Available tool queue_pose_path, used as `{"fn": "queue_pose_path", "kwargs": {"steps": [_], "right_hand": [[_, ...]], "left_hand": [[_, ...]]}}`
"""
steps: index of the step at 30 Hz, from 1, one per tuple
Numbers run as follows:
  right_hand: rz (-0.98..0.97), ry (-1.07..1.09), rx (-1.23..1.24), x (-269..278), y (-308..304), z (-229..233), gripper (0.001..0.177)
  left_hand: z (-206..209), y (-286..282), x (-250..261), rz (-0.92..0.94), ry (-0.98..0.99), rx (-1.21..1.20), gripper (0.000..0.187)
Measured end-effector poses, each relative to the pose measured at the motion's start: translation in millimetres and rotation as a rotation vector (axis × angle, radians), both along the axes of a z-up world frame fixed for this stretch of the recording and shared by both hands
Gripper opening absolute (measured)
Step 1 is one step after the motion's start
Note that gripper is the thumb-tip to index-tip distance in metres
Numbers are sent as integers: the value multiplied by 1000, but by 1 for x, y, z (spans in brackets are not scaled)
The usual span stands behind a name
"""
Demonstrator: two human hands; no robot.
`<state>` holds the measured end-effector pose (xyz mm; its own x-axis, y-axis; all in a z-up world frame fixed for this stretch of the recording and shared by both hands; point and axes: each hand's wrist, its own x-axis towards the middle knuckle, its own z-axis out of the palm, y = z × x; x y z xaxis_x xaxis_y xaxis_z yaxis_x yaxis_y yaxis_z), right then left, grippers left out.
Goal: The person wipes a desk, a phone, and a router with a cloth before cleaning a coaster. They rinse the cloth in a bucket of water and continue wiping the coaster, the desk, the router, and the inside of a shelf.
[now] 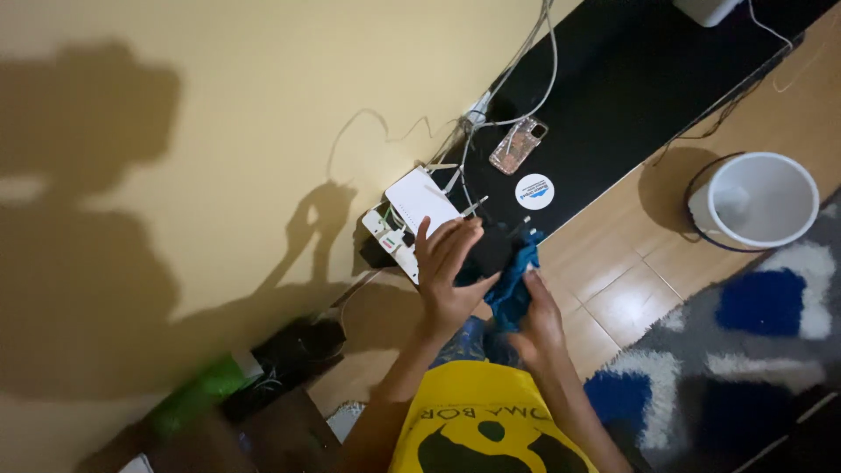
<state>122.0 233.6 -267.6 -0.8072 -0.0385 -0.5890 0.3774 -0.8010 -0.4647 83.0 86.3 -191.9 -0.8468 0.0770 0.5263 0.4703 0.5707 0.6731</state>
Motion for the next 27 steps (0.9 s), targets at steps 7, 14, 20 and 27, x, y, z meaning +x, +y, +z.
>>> {"fn": "queue_pose_path", "kwargs": {"steps": [7, 14, 20, 27], "right_hand": [[-61, 181, 355, -6, -4, 20, 25], [45, -33, 253, -16, -24, 39, 36], [84, -37, -56, -23, -25, 14, 42], [227, 628, 1155, -28, -6, -10, 35]], "left_hand": [[-7, -1, 3, -14, -12, 7, 75], [-27, 19, 7, 69, -454, 641, 75], [-35, 16, 5, 37, -316, 454, 74], [-54, 22, -1, -93, -689, 735, 74]]}}
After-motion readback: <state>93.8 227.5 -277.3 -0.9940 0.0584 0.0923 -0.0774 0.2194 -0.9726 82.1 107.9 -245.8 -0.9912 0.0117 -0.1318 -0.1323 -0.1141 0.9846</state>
